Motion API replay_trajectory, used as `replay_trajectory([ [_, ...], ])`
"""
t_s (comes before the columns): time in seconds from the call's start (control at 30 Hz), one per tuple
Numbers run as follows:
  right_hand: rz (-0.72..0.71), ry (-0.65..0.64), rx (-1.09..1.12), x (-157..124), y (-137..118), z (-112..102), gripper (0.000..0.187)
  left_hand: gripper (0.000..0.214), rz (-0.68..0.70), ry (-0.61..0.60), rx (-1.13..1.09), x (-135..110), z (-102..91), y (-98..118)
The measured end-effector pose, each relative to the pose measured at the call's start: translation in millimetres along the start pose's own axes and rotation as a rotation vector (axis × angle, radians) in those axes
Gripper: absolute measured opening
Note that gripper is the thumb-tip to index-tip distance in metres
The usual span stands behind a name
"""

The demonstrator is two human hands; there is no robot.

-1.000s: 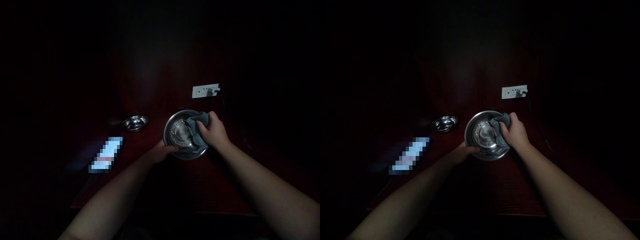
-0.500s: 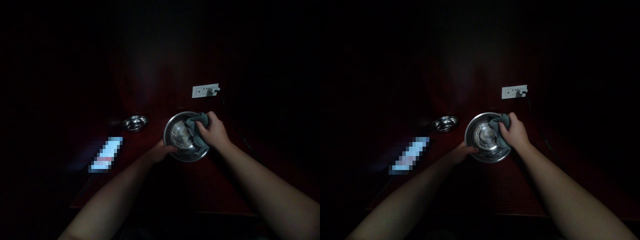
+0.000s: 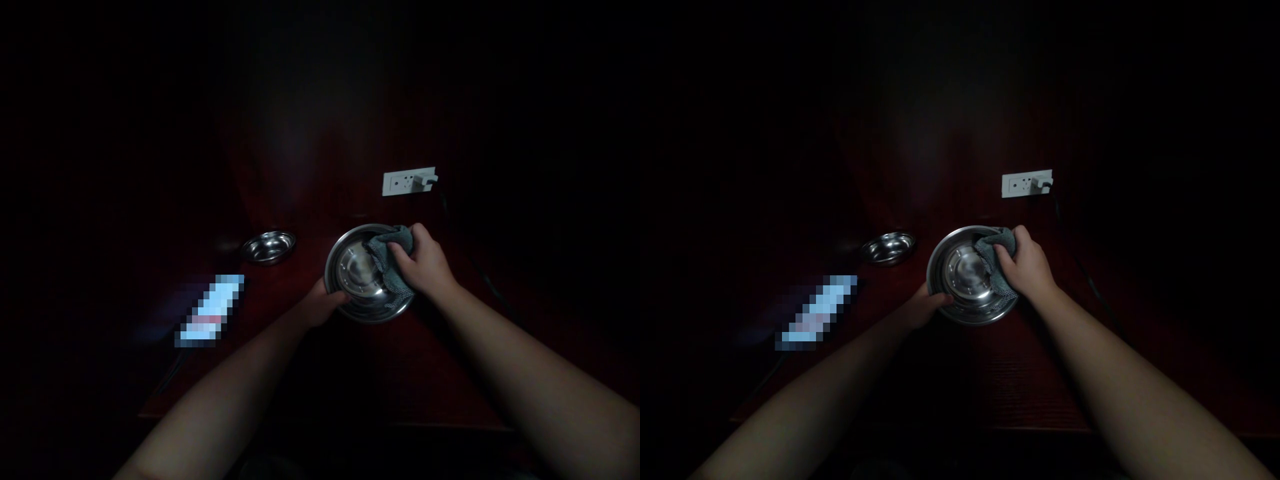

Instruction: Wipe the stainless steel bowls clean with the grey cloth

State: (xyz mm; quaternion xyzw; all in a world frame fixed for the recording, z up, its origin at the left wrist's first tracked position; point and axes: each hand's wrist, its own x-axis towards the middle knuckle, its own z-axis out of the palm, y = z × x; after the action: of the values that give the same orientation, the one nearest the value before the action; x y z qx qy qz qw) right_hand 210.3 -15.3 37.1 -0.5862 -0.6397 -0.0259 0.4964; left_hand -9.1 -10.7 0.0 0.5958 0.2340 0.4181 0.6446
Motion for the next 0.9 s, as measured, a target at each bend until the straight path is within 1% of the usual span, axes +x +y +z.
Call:
replay_trajectory([
  [0.13,-0.001,-0.004,0.003,0.1,-0.7,0.0,0.026,0.046,0.027,-0.034,0.024,0.4,-1.7,-0.4],
  [0.43,0.005,-0.005,-0.006,-0.8,-1.9,-0.1,0.025,0.043,0.061,-0.037,0.055,2.8,-4.0,-3.3],
  [0.6,0.008,-0.013,-0.008,-1.4,-1.9,0.5,0.026,0.044,0.087,-0.034,0.051,4.1,-6.5,-7.2],
  [0.73,-0.02,-0.006,-0.016,-1.8,-0.9,-0.1,0.026,0.041,0.08,-0.012,0.07,4.5,-6.8,-8.1],
  [0.9,-0.02,-0.011,-0.013,-2.4,-0.4,-0.7,0.025,0.043,0.064,0.006,0.069,4.7,-4.6,-5.6],
])
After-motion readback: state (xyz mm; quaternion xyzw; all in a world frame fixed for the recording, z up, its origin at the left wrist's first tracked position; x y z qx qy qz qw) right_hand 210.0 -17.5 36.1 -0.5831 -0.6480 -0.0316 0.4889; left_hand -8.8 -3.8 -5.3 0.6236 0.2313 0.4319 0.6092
